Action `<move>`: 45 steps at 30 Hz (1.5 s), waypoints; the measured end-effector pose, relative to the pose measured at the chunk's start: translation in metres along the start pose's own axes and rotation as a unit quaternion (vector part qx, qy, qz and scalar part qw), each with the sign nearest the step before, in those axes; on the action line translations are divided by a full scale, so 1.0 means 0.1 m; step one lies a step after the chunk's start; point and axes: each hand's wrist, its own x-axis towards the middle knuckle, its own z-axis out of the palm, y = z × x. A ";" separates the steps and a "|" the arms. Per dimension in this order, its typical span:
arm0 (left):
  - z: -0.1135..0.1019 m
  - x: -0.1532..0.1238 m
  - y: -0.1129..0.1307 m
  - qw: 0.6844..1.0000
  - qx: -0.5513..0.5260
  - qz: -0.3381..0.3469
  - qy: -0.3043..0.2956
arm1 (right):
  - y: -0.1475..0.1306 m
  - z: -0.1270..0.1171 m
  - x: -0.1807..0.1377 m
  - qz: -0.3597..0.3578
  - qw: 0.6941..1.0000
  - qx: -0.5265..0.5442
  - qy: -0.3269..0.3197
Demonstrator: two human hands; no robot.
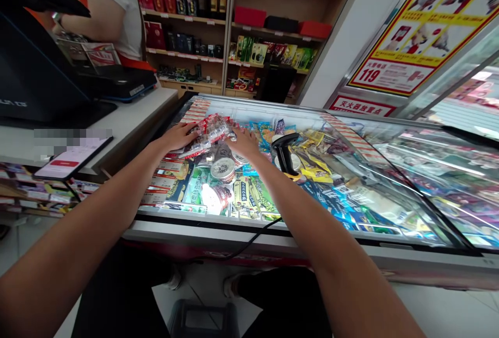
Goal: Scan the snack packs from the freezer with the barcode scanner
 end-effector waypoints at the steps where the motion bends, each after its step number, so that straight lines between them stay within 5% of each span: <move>1: -0.03 -0.05 0.01 1.000 -0.002 0.004 -0.011 | -0.02 0.00 -0.02 -0.012 1.000 -0.001 -0.003; 9: -0.36 -0.35 0.13 0.985 0.015 -0.107 -0.136 | -0.23 -0.09 -0.64 -0.084 0.990 0.024 -0.108; 16: -0.54 -0.52 0.25 0.975 0.046 -0.139 -0.165 | -0.17 -0.23 -0.78 -0.115 0.973 0.142 -0.138; 19: -0.54 -0.51 0.32 0.984 0.085 -0.106 -0.113 | -0.09 -0.23 -0.77 -0.112 0.959 0.229 -0.126; 21: -0.52 -0.50 0.41 0.999 0.052 -0.008 0.011 | -0.05 -0.25 -0.77 -0.098 0.960 0.258 -0.039; 23: -0.50 -0.52 0.56 0.981 -0.073 0.103 0.144 | -0.03 -0.31 -0.79 -0.093 0.958 0.256 0.084; 25: -0.49 -0.58 0.75 0.936 -0.230 0.178 0.197 | -0.03 -0.42 -0.83 -0.111 0.946 0.257 0.163; 29: -0.45 -0.74 1.07 0.862 -0.420 0.242 0.151 | -0.06 -0.61 -0.92 -0.158 0.917 0.300 0.210; 33: -0.31 -0.69 1.10 0.825 -0.515 0.219 0.086 | -0.05 -0.56 -0.90 -0.161 0.911 0.344 0.160; 39: -0.12 -0.54 0.98 0.835 -0.518 0.170 0.075 | -0.01 -0.42 -0.85 -0.142 0.925 0.339 0.092; 45: -0.18 -0.53 0.99 0.847 -0.504 0.159 0.063 | 0.02 -0.50 -0.79 -0.123 0.897 0.415 0.095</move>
